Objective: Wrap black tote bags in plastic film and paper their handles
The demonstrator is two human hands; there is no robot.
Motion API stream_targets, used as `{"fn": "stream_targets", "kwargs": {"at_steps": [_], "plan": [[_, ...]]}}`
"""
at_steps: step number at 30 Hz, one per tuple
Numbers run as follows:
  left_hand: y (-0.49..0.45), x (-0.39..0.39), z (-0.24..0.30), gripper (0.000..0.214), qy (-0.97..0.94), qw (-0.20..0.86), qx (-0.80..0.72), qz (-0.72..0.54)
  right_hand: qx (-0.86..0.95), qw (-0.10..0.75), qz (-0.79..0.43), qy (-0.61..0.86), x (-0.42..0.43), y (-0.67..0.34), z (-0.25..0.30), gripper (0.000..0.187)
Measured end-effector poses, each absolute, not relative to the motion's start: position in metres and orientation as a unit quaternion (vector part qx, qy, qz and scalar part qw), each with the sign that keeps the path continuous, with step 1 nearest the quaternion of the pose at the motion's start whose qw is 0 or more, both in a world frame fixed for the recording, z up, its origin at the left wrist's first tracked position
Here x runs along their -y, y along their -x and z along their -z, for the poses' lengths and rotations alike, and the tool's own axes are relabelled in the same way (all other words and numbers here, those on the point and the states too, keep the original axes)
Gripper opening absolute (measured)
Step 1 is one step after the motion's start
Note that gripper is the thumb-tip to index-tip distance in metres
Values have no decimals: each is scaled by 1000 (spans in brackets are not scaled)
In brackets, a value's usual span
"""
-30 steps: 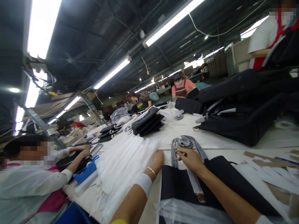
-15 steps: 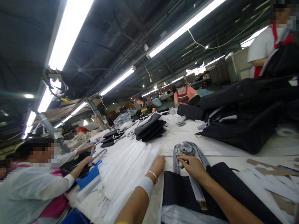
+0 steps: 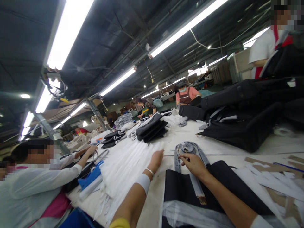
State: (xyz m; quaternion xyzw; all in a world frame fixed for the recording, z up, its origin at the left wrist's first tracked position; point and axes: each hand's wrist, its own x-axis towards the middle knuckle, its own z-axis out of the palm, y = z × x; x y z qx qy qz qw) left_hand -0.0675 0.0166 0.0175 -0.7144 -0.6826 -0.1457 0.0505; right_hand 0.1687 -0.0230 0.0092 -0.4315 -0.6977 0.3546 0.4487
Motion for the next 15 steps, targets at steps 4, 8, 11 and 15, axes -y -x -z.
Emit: {"fn": "stream_targets", "kwargs": {"at_steps": [4,8,11,15], "plan": [[76,-31,-70,35,683,39,648,334,679,462,-360,443,25,-169,-13,34],[77,-36,-115,32,659,24,597,457,667,471,-371,442,25,-168,-14,38],[62,-27,-132,29,672,5,554,491,638,514,-383,427,24,-167,-16,41],[30,-10,-137,26,709,-22,505,492,592,598,-382,383,22,-166,-17,51]]}}
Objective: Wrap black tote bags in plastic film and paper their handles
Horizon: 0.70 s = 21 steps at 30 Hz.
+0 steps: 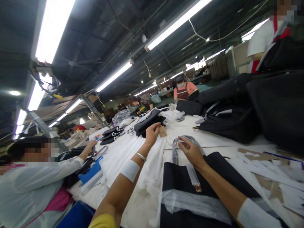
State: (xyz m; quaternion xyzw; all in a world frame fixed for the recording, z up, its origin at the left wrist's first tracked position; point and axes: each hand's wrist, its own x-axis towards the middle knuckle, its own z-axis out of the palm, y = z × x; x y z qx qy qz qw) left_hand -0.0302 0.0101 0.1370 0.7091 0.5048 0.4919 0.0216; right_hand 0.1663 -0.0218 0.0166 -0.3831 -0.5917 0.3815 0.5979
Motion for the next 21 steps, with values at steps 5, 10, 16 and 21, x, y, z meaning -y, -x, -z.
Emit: {"fn": "stream_targets", "kwargs": {"at_steps": [5,10,16,21], "plan": [[-2,1,-136,25,-725,47,-472,-500,574,594,-478,300,20,-164,-15,66],[-15,6,-131,24,-730,80,-454,-505,510,593,-569,253,22,-163,-19,59],[-13,8,-124,26,-710,144,-446,-525,494,607,-553,286,20,-165,-17,53],[-12,10,-121,26,-687,196,-436,-547,509,587,-560,288,20,-165,-17,64]]}}
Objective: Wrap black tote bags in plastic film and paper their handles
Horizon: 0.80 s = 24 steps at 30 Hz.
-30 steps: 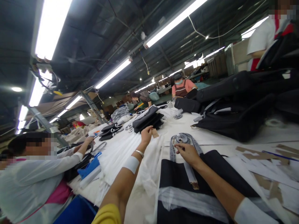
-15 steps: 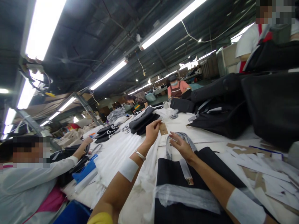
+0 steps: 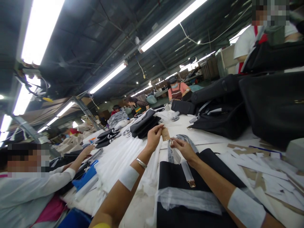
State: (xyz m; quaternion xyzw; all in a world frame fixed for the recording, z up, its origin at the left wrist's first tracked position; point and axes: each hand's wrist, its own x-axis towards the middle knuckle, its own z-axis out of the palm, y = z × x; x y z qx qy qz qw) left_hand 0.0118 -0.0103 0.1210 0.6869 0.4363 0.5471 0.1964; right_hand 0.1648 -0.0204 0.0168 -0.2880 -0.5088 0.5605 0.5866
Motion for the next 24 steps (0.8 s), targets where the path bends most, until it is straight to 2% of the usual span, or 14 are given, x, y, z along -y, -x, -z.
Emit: {"fn": "stream_targets", "kwargs": {"at_steps": [4,8,18,20,24], "plan": [[-15,12,-117,26,-701,196,-425,-538,492,538,-636,253,28,-165,-23,72],[-22,17,-110,26,-701,231,-409,-537,473,527,-671,222,34,-167,-30,67],[-6,46,-89,34,-677,320,-420,-513,425,638,-613,193,22,-174,-29,47],[0,47,-85,36,-664,324,-428,-520,443,624,-608,210,23,-173,-28,46],[7,48,-85,39,-634,330,-432,-549,536,536,-615,215,31,-168,-27,52]]}}
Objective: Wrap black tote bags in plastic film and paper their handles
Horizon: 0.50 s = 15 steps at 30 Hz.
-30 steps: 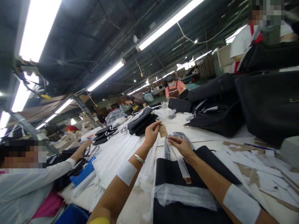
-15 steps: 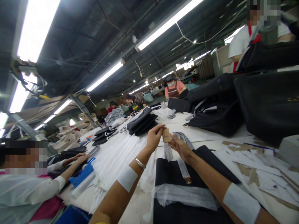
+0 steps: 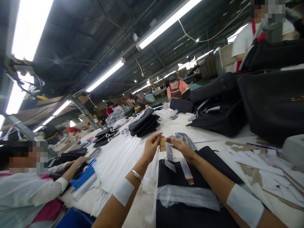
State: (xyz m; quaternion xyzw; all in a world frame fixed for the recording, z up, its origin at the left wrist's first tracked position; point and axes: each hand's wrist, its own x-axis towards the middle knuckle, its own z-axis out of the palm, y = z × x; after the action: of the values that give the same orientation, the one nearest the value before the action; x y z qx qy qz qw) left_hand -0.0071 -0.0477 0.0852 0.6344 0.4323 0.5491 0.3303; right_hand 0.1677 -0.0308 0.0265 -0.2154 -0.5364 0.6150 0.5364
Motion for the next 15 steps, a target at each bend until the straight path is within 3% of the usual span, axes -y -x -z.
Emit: {"fn": "stream_targets", "kwargs": {"at_steps": [5,15], "plan": [[7,48,-91,38,-615,332,-427,-574,622,468,-593,203,38,-163,-25,47],[24,46,-83,37,-566,394,-390,-610,514,518,-656,194,27,-170,-26,42]]}}
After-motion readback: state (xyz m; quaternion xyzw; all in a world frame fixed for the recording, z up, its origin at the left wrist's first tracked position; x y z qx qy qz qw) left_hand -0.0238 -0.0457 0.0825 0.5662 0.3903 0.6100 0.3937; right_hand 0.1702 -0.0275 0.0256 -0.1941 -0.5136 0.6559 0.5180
